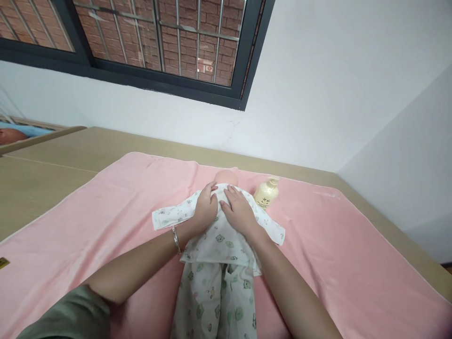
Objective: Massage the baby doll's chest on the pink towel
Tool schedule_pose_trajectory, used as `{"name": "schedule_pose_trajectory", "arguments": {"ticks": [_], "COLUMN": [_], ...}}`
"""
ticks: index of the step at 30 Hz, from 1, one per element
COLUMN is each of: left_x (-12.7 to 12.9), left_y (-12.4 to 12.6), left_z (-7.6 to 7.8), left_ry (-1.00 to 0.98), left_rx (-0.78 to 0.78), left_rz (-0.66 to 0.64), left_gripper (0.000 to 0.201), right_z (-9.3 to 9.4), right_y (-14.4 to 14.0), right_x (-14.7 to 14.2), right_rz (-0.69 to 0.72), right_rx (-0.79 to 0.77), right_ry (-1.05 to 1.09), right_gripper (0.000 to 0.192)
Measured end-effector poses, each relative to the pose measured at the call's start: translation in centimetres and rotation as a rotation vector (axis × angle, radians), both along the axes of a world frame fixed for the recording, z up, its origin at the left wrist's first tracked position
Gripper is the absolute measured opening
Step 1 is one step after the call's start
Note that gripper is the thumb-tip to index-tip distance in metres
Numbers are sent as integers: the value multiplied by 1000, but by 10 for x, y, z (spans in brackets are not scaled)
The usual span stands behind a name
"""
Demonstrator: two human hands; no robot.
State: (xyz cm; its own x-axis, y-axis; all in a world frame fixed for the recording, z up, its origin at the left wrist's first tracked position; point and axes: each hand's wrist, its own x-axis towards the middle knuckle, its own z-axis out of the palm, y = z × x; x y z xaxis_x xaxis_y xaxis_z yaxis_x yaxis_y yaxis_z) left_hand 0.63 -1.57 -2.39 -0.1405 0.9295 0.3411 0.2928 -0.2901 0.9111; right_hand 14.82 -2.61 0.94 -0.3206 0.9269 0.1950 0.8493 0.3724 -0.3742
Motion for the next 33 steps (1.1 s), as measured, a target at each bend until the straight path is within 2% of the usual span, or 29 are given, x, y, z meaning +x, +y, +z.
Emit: {"name": "schedule_pose_trajectory", "arguments": {"ticks": [3,6,8,10,12,14,16,18,21,23,27,30,33], "left_x": [-1,-1,-2,-2,-2,-1,-1,0,-1,-3,-7,-5,0], "left_y": [-1,-1,0,2,3,4,3,1,-1,1,6,4,-6], "left_z": [-3,-6,-9,-10,-11,-12,-13,-15,-16,-15,-12,-13,-15], "left_ry": [52,96,119,140,157,177,216,267,340,396,517,595,645], "left_rx": [4,23,39,51,58,75,108,144,141,107,85,131,189], "left_rz": [13,21,25,24,27,30,30,35,83,92,14,-16,1], "left_gripper": [50,48,45,42,40,39,40,40,41,41,34,37,44], "right_z": [2,1,0,0,1,2,2,1,-4,-5,-1,6,7], "right_y": [-5,-24,-35,-37,-28,-14,0,6,-2,-14,-26,-16,-1], "right_x": [-2,-15,-23,-26,-21,-9,2,8,2,-8,-17,-5,12], "right_rz": [-176,-353,-327,-169,3,74,7,-126,-280,-283,-187,-154,-203], "right_rx": [-47,-17,33,58,36,-17,-58,-85,-71,-25,6,-64,-145], "right_ry": [-64,-177,-221,-223,-185,-120,-52,-25,-67,-104,-115,-50,-14], "right_gripper": [63,67,64,58,55,54,56,61,64,62,57,56,65]}}
